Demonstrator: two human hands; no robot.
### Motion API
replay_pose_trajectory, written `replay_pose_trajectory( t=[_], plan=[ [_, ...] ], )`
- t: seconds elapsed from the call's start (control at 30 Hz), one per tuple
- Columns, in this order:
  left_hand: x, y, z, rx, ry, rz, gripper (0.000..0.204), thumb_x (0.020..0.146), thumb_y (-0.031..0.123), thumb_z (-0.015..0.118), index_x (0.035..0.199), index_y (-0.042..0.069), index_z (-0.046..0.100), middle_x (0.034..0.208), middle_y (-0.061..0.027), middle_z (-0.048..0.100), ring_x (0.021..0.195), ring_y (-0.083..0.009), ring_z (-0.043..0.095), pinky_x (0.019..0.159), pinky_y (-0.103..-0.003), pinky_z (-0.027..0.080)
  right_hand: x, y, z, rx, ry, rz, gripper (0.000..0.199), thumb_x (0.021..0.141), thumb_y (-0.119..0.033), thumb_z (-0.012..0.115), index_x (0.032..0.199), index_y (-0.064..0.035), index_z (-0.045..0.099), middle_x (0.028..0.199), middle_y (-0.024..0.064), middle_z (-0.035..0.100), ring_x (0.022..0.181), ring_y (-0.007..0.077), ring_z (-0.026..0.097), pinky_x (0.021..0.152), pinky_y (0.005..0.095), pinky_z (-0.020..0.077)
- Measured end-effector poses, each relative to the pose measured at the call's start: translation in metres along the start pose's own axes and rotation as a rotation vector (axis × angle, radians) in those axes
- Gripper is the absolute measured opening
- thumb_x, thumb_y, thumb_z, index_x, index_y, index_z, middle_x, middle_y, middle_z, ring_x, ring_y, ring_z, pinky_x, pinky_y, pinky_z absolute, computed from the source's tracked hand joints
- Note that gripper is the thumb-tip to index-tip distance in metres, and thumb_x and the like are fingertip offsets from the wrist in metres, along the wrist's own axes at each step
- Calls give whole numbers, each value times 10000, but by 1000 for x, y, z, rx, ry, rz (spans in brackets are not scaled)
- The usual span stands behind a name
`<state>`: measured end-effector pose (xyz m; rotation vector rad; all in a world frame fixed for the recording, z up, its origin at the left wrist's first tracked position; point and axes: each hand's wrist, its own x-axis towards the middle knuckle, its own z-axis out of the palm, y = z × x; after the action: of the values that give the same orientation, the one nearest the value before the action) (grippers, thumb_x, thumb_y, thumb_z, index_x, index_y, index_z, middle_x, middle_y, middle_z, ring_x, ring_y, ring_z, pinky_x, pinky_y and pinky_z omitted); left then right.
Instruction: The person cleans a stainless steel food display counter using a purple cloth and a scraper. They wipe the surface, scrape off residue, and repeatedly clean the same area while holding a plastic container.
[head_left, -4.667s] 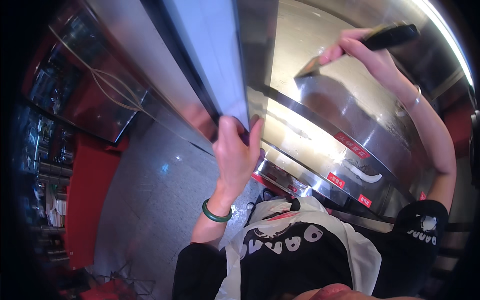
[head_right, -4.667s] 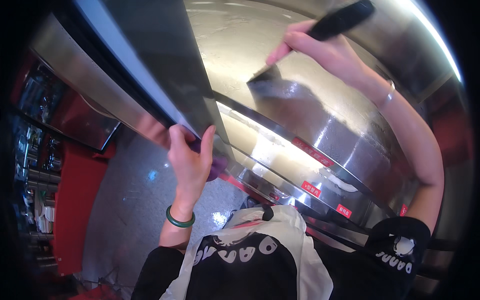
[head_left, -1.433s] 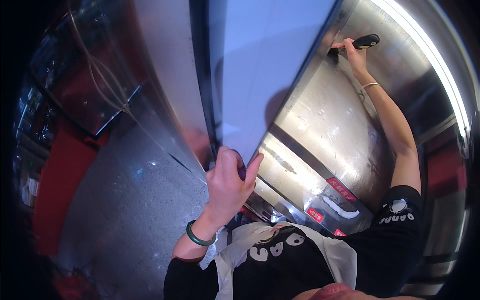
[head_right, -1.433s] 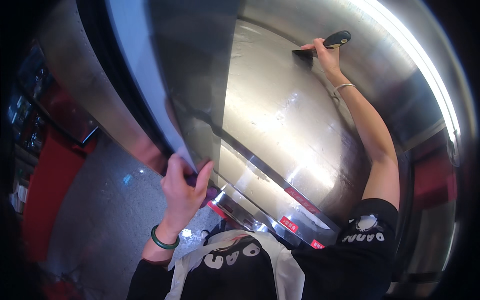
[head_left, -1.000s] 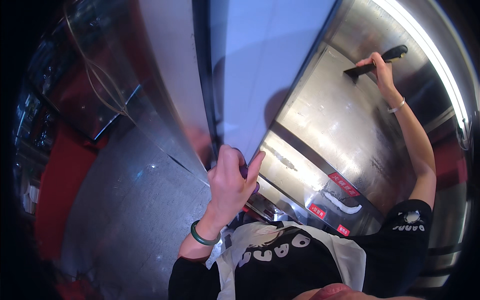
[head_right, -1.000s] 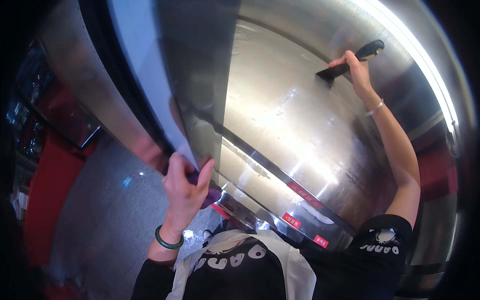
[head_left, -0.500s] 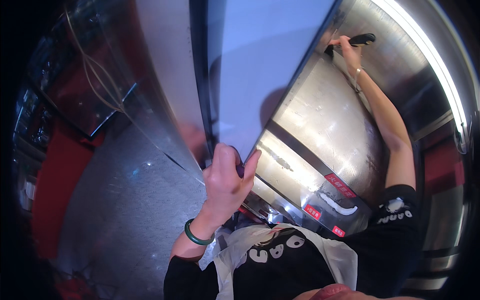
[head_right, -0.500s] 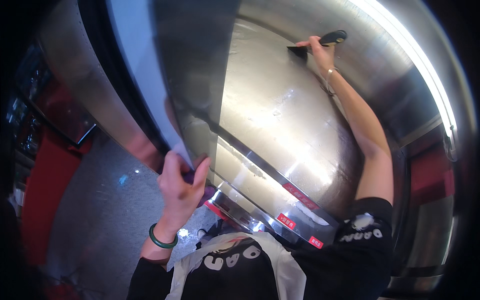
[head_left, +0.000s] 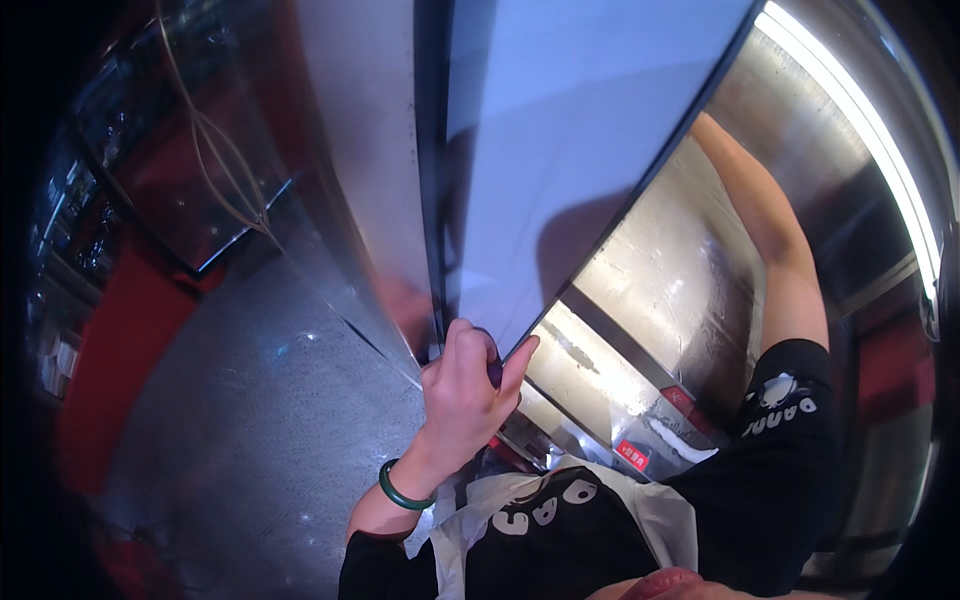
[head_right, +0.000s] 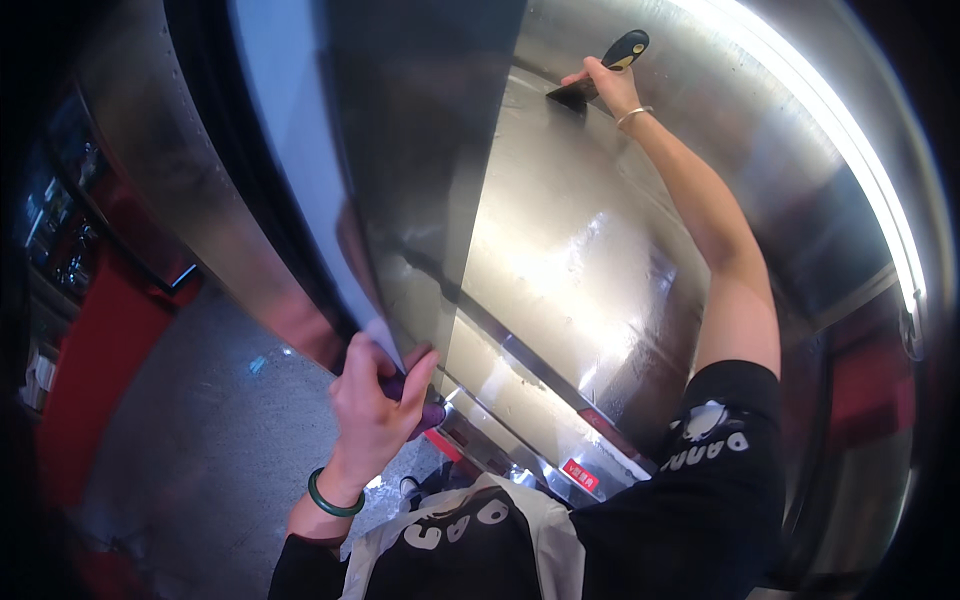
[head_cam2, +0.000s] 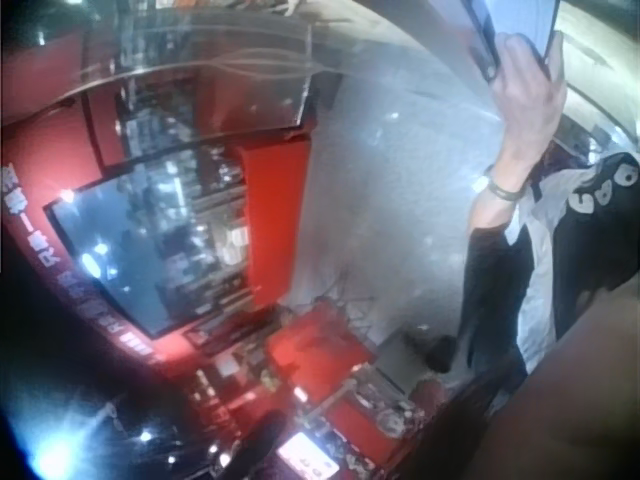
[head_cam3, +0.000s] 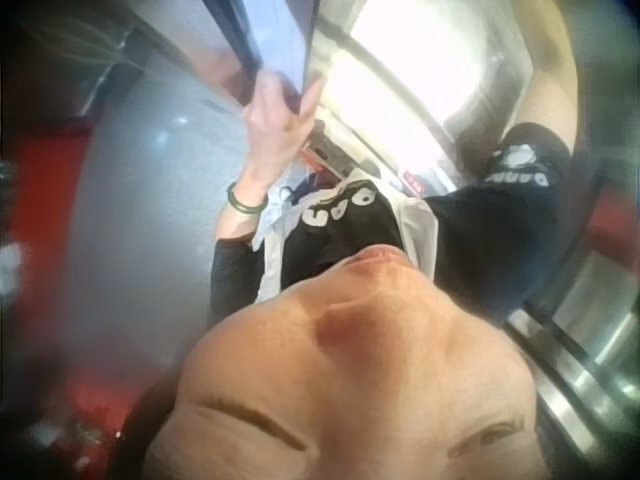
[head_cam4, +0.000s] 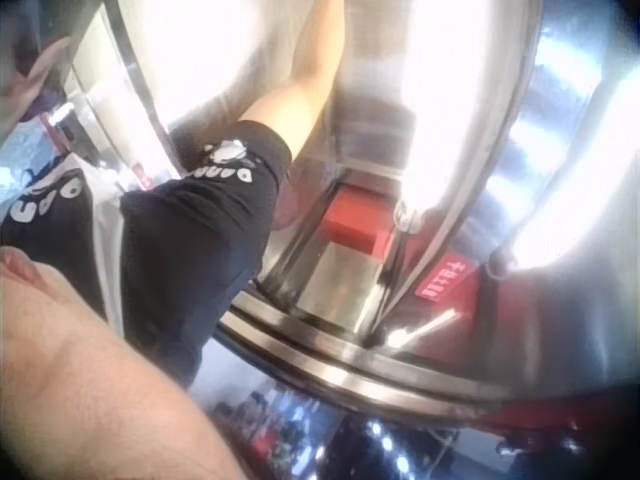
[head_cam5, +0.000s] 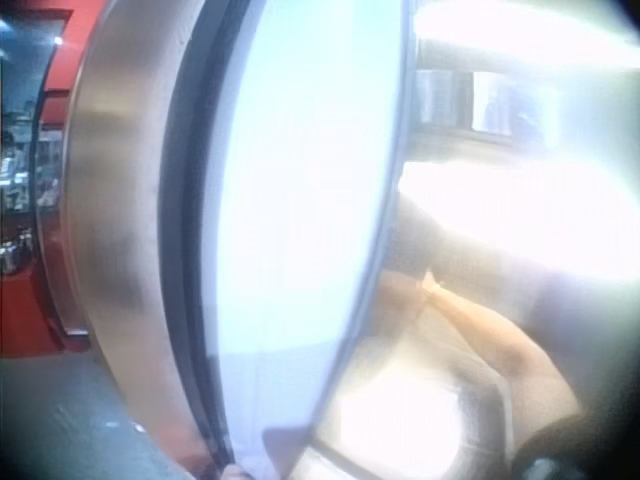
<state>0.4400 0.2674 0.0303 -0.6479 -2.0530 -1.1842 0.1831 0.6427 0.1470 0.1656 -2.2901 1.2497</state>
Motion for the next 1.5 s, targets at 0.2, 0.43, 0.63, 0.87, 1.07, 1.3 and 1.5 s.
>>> replay_pose_trajectory(
  t=[0.2,0.43,0.63,0.87,1.07,1.3,1.5],
  plan=[
    [0,-3,2,7,3,33,375,733,85,793,742,22,423,645,-80,390,438,-211,408,382,-306,365,-24,-7,-51,76,82,201,300,869,-241,479,725,-44,654,866,94,725,848,117,630,852,291,468],
    [-3,0,3,-36,3,-24,395,737,101,804,762,21,419,656,-81,397,437,-206,420,388,-298,367,30,12,8,44,121,147,269,860,-219,510,759,-8,644,846,106,716,878,150,621,890,293,444],
    [-6,-2,3,-39,-6,-3,394,739,87,797,758,23,409,657,-84,398,430,-222,436,391,-311,378,-114,-26,-117,206,-233,150,274,906,-183,463,756,4,595,865,155,684,838,214,659,848,349,500],
    [-6,2,4,17,21,7,389,741,83,794,739,19,410,661,-85,403,442,-214,439,398,-316,375,-78,-28,-42,49,-167,-54,319,951,-188,428,821,27,625,908,141,692,846,180,635,883,327,477],
    [-6,2,5,3,31,27,377,750,73,788,745,9,417,659,-85,400,455,-223,433,417,-315,379,-194,-94,-105,297,-574,9,313,942,-201,403,708,-37,531,777,158,637,819,235,621,799,388,480],
    [-10,4,5,-42,30,-34,349,763,82,778,765,14,436,669,-101,436,469,-257,468,440,-327,411,-214,-148,-12,261,-456,-75,298,956,-146,331,751,-15,503,794,162,617,844,270,606,859,417,475],
    [-13,5,6,-34,44,-50,366,773,143,781,787,25,435,633,-99,443,496,-238,459,471,-321,406,-257,-189,-13,396,-619,-135,342,957,-223,370,687,-49,488,756,167,627,761,233,612,780,366,497]
  ],
)
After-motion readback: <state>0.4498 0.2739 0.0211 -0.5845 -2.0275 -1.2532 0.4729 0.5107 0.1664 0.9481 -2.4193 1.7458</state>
